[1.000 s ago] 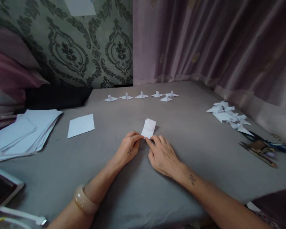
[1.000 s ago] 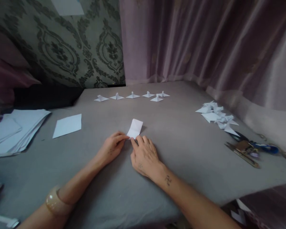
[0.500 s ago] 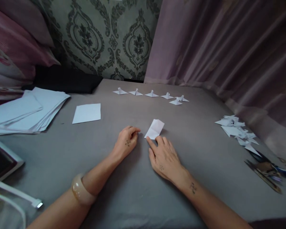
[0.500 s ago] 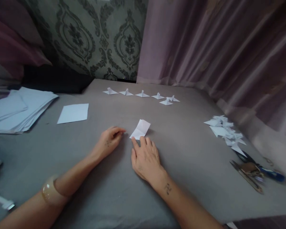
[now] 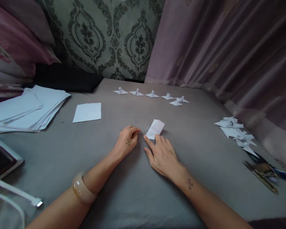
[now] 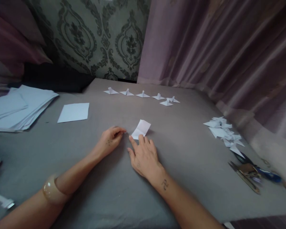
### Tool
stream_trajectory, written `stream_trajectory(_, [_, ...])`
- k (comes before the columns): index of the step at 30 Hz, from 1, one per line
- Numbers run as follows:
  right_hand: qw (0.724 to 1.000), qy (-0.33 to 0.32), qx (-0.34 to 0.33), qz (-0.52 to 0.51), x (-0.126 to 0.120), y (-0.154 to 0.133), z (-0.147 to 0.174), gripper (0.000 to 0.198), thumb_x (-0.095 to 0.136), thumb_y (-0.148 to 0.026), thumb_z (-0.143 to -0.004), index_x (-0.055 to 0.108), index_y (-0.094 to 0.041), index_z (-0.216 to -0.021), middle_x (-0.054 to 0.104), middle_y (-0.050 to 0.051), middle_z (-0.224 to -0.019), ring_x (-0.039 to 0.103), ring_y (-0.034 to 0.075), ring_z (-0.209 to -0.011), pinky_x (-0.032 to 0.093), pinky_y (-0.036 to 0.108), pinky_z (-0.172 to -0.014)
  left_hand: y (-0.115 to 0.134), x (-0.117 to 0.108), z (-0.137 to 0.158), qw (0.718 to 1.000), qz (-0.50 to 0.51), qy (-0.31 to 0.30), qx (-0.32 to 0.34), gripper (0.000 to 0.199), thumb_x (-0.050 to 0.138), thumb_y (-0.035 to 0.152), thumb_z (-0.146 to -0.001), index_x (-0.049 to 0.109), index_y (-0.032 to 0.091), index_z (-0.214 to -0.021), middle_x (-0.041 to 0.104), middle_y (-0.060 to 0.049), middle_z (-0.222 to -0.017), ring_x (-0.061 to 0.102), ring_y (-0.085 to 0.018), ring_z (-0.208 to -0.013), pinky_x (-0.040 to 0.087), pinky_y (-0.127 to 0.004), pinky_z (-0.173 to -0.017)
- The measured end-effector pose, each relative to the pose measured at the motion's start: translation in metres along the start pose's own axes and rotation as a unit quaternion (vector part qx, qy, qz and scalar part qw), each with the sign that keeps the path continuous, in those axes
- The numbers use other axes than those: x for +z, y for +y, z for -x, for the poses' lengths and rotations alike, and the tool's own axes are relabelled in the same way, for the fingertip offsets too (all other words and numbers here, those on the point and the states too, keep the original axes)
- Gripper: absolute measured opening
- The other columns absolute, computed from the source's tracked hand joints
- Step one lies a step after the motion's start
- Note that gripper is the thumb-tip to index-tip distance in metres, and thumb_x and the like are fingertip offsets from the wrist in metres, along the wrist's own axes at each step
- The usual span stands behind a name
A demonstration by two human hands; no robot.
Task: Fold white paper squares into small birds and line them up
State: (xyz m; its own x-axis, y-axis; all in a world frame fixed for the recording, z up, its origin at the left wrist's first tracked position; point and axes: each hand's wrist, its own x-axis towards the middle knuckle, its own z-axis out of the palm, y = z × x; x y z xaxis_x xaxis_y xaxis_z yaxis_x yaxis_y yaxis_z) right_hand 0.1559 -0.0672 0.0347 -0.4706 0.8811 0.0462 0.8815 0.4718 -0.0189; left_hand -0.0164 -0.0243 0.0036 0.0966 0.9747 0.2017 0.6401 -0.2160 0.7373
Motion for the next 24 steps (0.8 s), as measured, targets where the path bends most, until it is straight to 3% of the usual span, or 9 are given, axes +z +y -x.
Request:
stream_trajectory(4, [0.999,0.020,0.007,-0.046,0.001,0.010,0.011,0.046,0.040,-0.035,-0.094,0.047,-0.010,-0.132,0.055,0.014,-0.106,0.050,0.025,-0.096,0.042,0.039,-0.083,-0.002,-0.001,0.001,1.000,-0.002,-0.005,0.015,0.027,0.045,0.011,-0.082,0.070,0.015,-0.090,0.069,-0.008,-0.086,0.061,-0.016,-0.073,0.049,-0.029,-0.074])
stream_trajectory(10, [0.988,0.077,0.069,-0.114,0.009,0.019,0.013,0.032,0.047,-0.029,-0.089,0.055,-0.013,-0.115,0.055,0.013,-0.109,0.053,0.024,-0.101,0.046,0.037,-0.085,-0.004,0.000,0.002,1.000,0.003,-0.006,0.030,0.027,0.045,0.010,-0.081,0.071,0.015,-0.088,0.067,-0.009,-0.085,0.061,-0.018,-0.076,0.048,-0.030,-0.076])
stream_trajectory(15, [0.976,0.115,0.123,-0.141,0.016,0.019,-0.001,0.033,0.056,-0.029,-0.084,0.052,-0.016,-0.114,0.055,0.011,-0.110,0.059,0.020,-0.089,0.047,0.032,-0.076,-0.004,0.000,0.002,0.999,-0.007,-0.009,0.044,0.028,0.045,0.009,-0.081,0.071,0.015,-0.089,0.066,-0.007,-0.081,0.060,-0.016,-0.072,0.047,-0.028,-0.074])
stream_trajectory(19, [0.968,0.143,0.132,-0.162,0.018,0.025,-0.011,0.016,0.048,-0.022,-0.087,0.061,-0.018,-0.095,0.060,0.008,-0.095,0.060,0.017,-0.080,0.045,0.029,-0.071,-0.002,-0.001,0.004,0.999,0.003,-0.009,0.045,0.027,0.045,0.009,-0.082,0.070,0.014,-0.092,0.064,-0.006,-0.078,0.059,-0.015,-0.070,0.047,-0.028,-0.073])
stream_trajectory(21, [0.945,0.193,0.146,-0.222,0.016,0.029,-0.016,0.018,0.045,-0.023,-0.087,0.062,-0.018,-0.086,0.062,0.007,-0.087,0.059,0.017,-0.075,0.045,0.029,-0.072,0.002,-0.003,0.006,0.998,0.027,0.009,0.050,0.025,0.046,0.012,-0.083,0.069,0.014,-0.093,0.063,-0.006,-0.078,0.058,-0.014,-0.070,0.047,-0.028,-0.072])
stream_trajectory(24, [0.873,0.224,0.165,-0.401,0.008,0.031,-0.021,0.019,0.052,-0.033,-0.084,0.063,-0.017,-0.082,0.063,0.004,-0.076,0.058,0.016,-0.068,0.046,0.029,-0.068,0.011,-0.007,0.007,0.990,0.111,0.067,0.053,0.021,0.050,0.022,-0.087,0.066,0.017,-0.099,0.064,-0.006,-0.088,0.058,-0.014,-0.076,0.047,-0.028,-0.075])
